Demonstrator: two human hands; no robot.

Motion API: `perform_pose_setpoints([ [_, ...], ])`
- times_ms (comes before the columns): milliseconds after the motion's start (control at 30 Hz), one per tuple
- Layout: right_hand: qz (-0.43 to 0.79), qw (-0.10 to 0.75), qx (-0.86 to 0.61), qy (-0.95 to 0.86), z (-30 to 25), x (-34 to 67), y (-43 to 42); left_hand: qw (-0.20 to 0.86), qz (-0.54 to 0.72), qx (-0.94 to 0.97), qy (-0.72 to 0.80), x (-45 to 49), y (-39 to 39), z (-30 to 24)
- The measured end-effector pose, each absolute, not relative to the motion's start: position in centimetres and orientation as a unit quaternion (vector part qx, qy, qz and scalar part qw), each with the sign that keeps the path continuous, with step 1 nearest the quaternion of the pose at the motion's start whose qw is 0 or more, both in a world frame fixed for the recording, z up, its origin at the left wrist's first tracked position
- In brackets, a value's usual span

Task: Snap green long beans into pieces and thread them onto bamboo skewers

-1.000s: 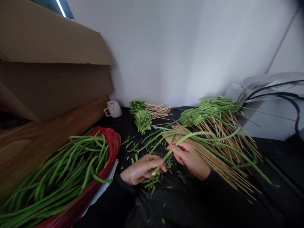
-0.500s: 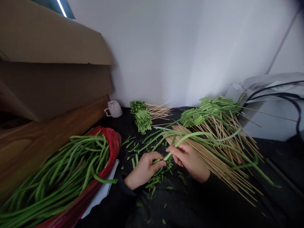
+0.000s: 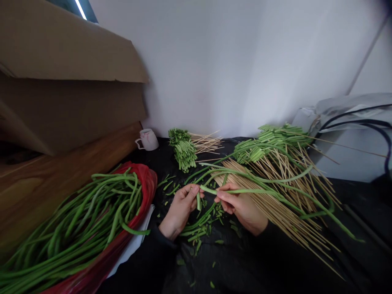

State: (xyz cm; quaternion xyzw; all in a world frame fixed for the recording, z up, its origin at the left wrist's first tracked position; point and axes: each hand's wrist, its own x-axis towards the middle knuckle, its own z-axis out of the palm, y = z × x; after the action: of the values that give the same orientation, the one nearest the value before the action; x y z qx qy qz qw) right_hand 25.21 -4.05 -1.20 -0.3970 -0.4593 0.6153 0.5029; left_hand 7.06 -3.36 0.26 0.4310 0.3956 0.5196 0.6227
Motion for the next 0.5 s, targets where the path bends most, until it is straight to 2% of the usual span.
perform_pose_setpoints([
  [167,0.614,0.498,-0.39,-0.472,-1.1,25.3,-4.0,0.62,0.58,0.337,0.406,6.1,-2.6,0.5],
  [367,0.666,0.494,-0.376,-0.414,-0.9,25.2,-4.1,0.739,0.574,0.135,0.326,4.9,-2.1,1.3],
  [500,0.664,0.506,-0.366,-0.411,-1.1,25.3,-4.0,0.774,0.508,0.198,0.321,5.1,-2.5,1.4],
])
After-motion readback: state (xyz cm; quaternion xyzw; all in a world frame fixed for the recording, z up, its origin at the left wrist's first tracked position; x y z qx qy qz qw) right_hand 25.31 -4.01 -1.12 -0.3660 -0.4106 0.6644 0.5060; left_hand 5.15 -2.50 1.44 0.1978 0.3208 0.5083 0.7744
